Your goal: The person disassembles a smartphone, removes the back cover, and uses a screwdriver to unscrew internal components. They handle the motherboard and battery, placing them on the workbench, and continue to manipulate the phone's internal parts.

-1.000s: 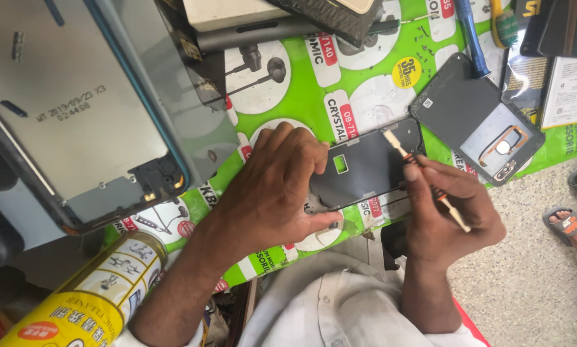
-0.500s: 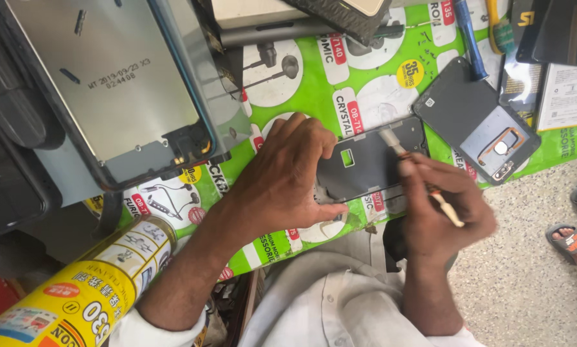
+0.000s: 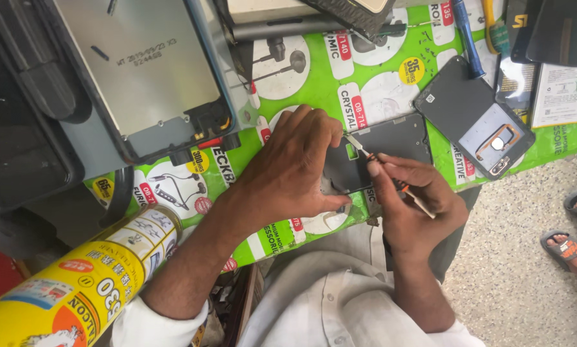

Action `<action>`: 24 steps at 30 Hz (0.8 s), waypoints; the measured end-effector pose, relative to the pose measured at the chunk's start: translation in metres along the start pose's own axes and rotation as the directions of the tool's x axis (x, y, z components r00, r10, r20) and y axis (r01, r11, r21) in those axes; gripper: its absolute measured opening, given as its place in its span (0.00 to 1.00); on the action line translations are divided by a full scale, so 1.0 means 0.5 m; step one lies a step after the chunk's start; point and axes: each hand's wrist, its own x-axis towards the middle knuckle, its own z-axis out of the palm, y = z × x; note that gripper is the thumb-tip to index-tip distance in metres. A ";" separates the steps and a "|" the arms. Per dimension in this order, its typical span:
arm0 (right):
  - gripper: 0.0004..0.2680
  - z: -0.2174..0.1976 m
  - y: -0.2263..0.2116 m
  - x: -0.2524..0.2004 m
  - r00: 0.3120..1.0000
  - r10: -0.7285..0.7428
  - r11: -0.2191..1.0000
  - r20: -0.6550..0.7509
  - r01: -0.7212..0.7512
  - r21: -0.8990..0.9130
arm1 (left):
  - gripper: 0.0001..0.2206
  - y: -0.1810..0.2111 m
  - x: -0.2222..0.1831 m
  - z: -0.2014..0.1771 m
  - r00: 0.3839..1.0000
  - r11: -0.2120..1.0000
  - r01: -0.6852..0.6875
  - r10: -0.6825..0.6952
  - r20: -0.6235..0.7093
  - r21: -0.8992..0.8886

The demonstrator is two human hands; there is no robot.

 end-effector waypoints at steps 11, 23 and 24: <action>0.05 0.003 0.000 0.001 0.995 -0.074 0.997 0.071 0.073 0.015 | 0.39 0.003 -0.002 0.005 0.999 1.000 -0.008 0.008 -0.035 -0.019; 0.05 0.010 -0.004 -0.012 0.992 -0.109 0.991 0.061 0.113 -0.068 | 0.42 0.007 -0.005 0.006 0.999 1.000 0.006 -0.006 -0.038 -0.014; 0.05 0.008 0.000 -0.013 0.992 -0.110 0.992 0.054 0.114 -0.061 | 0.43 0.008 -0.007 0.007 0.999 1.000 0.004 -0.004 -0.047 -0.002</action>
